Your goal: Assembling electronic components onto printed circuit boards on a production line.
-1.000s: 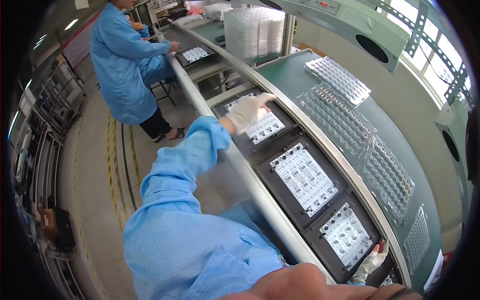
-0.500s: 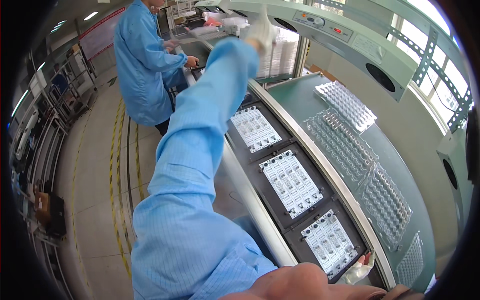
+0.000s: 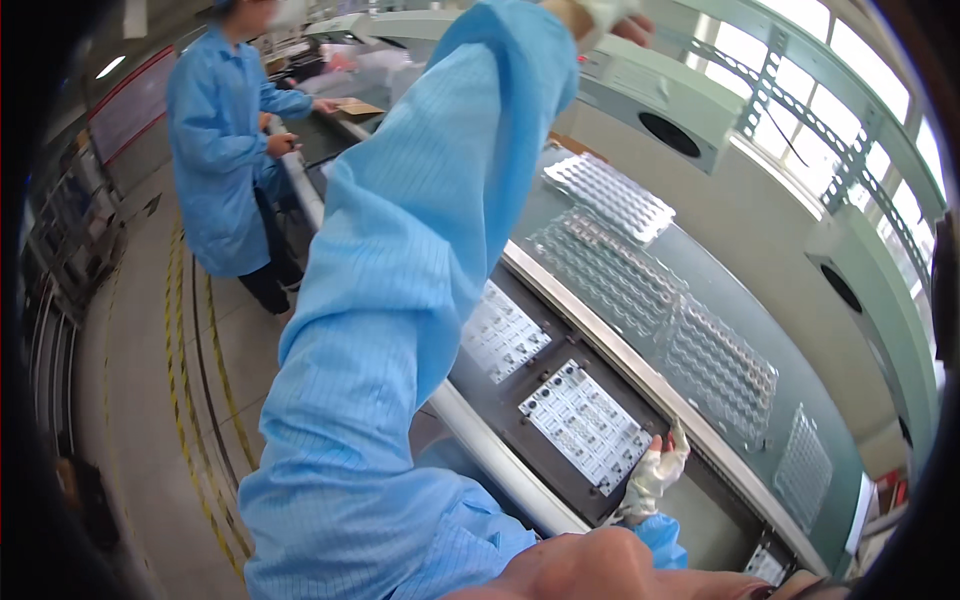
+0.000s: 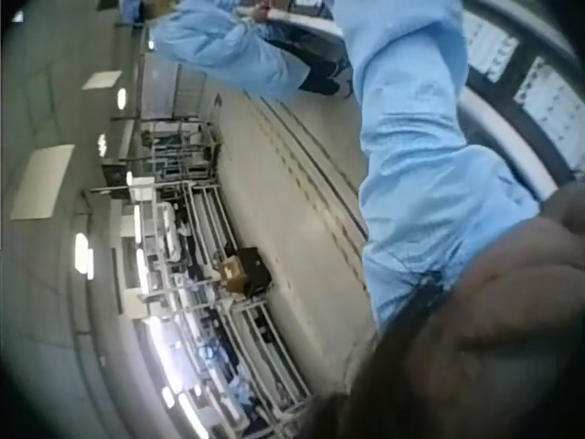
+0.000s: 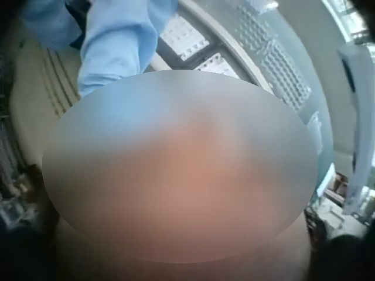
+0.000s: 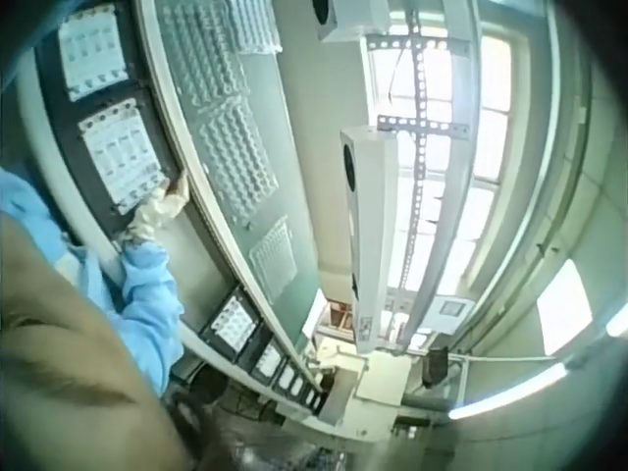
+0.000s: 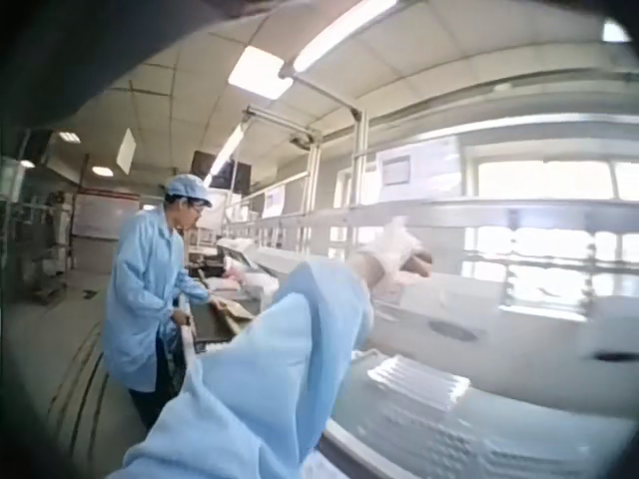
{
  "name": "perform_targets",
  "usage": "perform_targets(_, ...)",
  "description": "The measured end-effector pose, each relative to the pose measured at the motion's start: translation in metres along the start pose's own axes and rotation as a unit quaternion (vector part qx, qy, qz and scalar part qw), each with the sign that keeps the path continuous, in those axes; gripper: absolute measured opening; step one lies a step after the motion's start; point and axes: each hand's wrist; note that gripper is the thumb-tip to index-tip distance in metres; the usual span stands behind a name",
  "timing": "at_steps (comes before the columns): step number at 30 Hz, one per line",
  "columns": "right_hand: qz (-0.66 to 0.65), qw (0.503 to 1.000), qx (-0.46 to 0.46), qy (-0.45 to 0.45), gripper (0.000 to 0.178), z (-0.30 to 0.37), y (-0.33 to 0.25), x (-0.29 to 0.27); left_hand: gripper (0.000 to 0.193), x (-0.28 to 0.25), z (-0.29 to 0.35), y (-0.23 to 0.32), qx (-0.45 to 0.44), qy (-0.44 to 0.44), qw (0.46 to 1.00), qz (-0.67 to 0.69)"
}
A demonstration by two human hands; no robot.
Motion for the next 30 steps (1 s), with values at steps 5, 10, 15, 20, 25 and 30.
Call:
perform_targets(5, -0.029, 0.997, -0.067, -0.018, 0.049, -0.007, -0.037, -0.005, 0.041, 0.101, 0.07, -0.054, 0.089, -0.171, 0.89, -0.412)
perform_targets(10, 0.068, 0.993, -0.09, -0.024, 0.051, -0.008, -0.034, -0.044, 0.011, 0.064, 0.072, -0.162, 0.167, -0.204, 0.67, -0.694)
perform_targets(15, 0.071, 0.995, -0.071, -0.003, 0.056, -0.008, -0.045, -0.054, 0.016, 0.0, 0.08, -0.236, 0.122, -0.057, 0.401, -0.906)
perform_targets(20, 0.039, 0.997, -0.052, -0.038, 0.051, -0.005, -0.051, -0.067, 0.026, -0.067, 0.052, -0.293, 0.086, -0.033, 0.598, -0.796)
perform_targets(25, 0.049, 0.991, -0.12, -0.035, 0.051, -0.02, -0.05, -0.08, 0.034, -0.013, 0.052, -0.352, 0.144, -0.102, 0.775, -0.607)
perform_targets(30, 0.095, 0.973, -0.193, -0.088, 0.051, -0.08, -0.062, -0.079, 0.037, 0.007, 0.036, -0.364, 0.186, -0.133, 0.7, -0.676)
Point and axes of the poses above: each hand's wrist, its own z-axis away from the middle knuckle, its own x-axis out of the palm, y = z × x, and after that the axes turned 8 degrees about -x, right-handed
